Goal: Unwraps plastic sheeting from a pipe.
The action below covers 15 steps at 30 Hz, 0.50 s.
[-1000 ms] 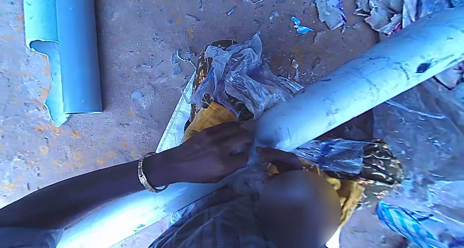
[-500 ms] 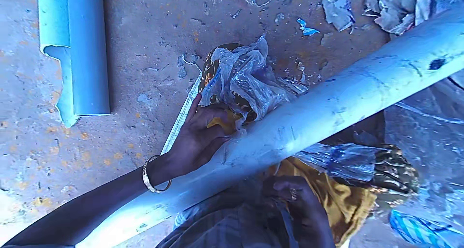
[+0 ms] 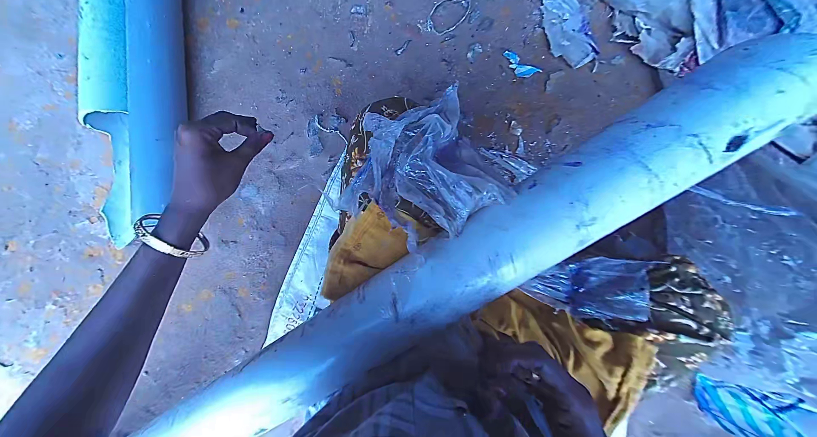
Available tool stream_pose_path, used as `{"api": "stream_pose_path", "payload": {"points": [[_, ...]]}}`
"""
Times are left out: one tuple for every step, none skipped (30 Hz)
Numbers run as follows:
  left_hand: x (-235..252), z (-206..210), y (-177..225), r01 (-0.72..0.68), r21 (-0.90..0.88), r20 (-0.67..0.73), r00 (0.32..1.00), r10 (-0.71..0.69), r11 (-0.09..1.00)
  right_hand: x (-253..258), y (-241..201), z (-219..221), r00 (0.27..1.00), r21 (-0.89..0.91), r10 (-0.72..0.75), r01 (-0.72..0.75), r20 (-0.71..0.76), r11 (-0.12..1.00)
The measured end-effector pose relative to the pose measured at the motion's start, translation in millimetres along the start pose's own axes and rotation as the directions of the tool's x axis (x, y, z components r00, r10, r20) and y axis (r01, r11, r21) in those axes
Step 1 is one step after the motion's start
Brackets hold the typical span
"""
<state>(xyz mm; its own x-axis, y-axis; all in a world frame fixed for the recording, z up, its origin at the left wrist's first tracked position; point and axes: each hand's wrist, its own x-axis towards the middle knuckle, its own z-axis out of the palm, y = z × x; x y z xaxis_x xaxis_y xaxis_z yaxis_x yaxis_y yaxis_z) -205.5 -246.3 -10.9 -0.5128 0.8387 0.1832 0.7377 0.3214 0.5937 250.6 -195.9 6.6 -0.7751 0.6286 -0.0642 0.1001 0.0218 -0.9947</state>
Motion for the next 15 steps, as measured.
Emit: {"api": "stream_pose_path", "payload": {"points": [[2, -1, 11, -0.043, -0.001, 0.006, 0.999, 0.043, 0.999, 2, -2, 1, 1.000, -0.004, -0.008, 0.008, -0.015, 1.000], [2, -1, 26, -0.084, 0.002, 0.013, 0.996, 0.084, 0.996, 5, -5, 4, 0.999, 0.000, -0.026, 0.027, -0.047, 1.000], [3, 1, 43, -0.128, 0.018, 0.029, 0.991, 0.127, 0.992, 8, -6, 4, 0.998, -0.003, -0.047, 0.047, -0.048, 0.999], [2, 4, 62, -0.181, 0.043, 0.061, 0.982, 0.178, 0.983, 12, -4, 3, 0.996, -0.001, -0.080, 0.080, -0.029, 0.997], [0, 10, 78, -0.236, 0.076, 0.096, 0.969, 0.228, 0.969, 15, -1, 1, 0.994, -0.010, -0.105, 0.105, 0.003, 0.994], [-4, 15, 93, -0.273, 0.100, 0.154, 0.954, 0.256, 0.957, 16, 2, 0, 0.992, -0.022, -0.125, 0.125, 0.018, 0.992], [-10, 18, 105, -0.290, 0.115, 0.229, 0.938, 0.259, 0.950, 16, 4, 0, 0.991, -0.041, -0.130, 0.131, 0.017, 0.991], [-16, 20, 114, -0.284, 0.125, 0.306, 0.922, 0.236, 0.951, 14, 6, 0, 0.992, -0.068, -0.123, 0.123, 0.003, 0.990], [-23, 20, 119, -0.256, 0.116, 0.347, 0.916, 0.203, 0.960, 12, 9, 1, 0.993, -0.098, -0.117, 0.114, -0.016, 0.989], [-32, 19, 119, -0.218, 0.094, 0.350, 0.921, 0.173, 0.971, 12, 12, 2, 0.993, -0.129, -0.113, 0.108, -0.035, 0.986], [-42, 18, 119, -0.165, 0.070, 0.358, 0.925, 0.130, 0.984, 11, 15, 4, 0.993, -0.157, -0.106, 0.098, -0.044, 0.983], [-54, 18, 119, -0.107, 0.039, 0.384, 0.919, 0.084, 0.993, 11, 17, 7, 0.994, -0.187, -0.099, 0.088, -0.048, 0.978], [-68, 19, 120, -0.045, 0.001, 0.421, 0.906, 0.041, 0.999, 12, 18, 10, 0.994, -0.224, -0.102, 0.089, -0.046, 0.970], [-82, 23, 122, 0.011, -0.042, 0.447, 0.894, 0.009, 0.999, 15, 18, 13, 0.992, -0.274, -0.117, 0.100, -0.046, 0.956], [-97, 30, 125, 0.042, -0.077, 0.447, 0.895, -0.003, 0.996, 18, 18, 16, 0.989, -0.350, -0.139, 0.115, -0.043, 0.930]]}}
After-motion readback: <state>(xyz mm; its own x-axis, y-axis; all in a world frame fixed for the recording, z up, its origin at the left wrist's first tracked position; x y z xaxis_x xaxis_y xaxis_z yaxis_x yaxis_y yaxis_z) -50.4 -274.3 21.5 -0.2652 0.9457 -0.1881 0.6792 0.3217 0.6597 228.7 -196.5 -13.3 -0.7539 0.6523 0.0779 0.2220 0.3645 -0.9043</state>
